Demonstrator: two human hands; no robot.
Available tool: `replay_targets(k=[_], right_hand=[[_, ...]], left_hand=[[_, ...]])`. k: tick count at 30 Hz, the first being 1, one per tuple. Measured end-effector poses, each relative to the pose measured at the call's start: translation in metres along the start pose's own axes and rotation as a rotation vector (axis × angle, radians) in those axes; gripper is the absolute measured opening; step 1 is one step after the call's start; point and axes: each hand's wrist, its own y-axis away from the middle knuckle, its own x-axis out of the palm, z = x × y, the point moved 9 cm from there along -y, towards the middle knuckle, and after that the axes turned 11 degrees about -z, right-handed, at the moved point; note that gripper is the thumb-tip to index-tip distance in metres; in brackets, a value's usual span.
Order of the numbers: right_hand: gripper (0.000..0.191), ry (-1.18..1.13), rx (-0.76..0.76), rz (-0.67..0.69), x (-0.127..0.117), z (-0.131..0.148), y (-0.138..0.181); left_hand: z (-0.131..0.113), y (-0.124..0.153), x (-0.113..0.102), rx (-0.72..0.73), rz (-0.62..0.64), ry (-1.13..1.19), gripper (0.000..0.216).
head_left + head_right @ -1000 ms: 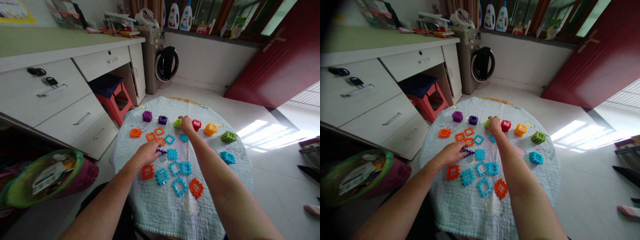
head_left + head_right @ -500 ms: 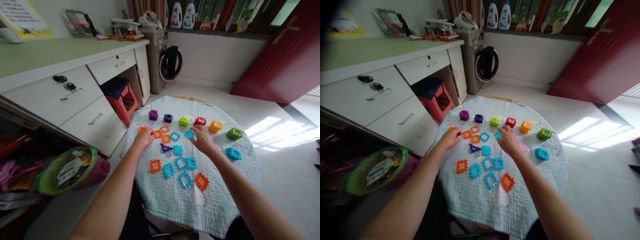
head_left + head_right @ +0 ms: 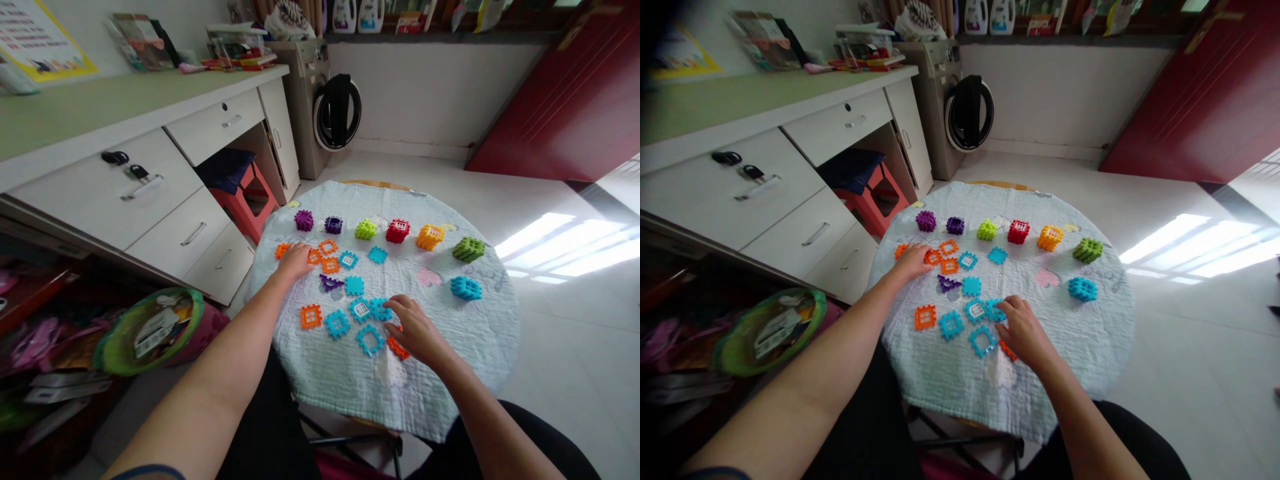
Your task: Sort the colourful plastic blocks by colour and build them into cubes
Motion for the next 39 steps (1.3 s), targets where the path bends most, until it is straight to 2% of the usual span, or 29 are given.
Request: replay_targets(k=[6,12,18,22,26,28,30,34,39], right_hand=[[0.036,-0.001,0.032,0.043,0.007,-0.019,-0.01],[0.036,-0.012,0.063,0.061,0.005,-0.026,-0.008],[0.034,-0.015,0.073,0.037,0.001,-0.033,-0.012],[0.035,-0.014,0.06,0.039,0.001,-0.033,-0.013],[0.033,0.011,0.046,0.049,0.001,-0.033,-0.012],[0.033,0.017,0.042,0.05,0.0,-0.033,-0.012],[0.033,0.019,0.042,0.046,-0.001,-0.033,-0.012],[0.033,0.014,0.048,0.048,0.0,-0.033,-0.011],[0.033,-0.005,0.058,0.066,0.003,-0.032,-0.011]], left_hand=[[0.001,0.0,-0.007,-0.018,-0.013,0.014,0.037],[0.005,0.004,-0.008,-0.063,0.13,0.131,0.029],[0.006,0.007,0.002,-0.073,0.19,0.111,0.025],[0.003,0.01,0.003,-0.082,0.169,0.089,0.028],[0.003,0.012,-0.003,-0.1,0.086,0.036,0.042],[-0.001,0.012,-0.006,-0.043,0.042,0.021,0.051],[-0.007,0.012,-0.005,0.034,0.049,0.029,0.053],[-0.009,0.012,0.004,0.065,0.114,0.032,0.04],[-0.011,0.009,0.002,0.065,0.093,-0.015,0.028]])
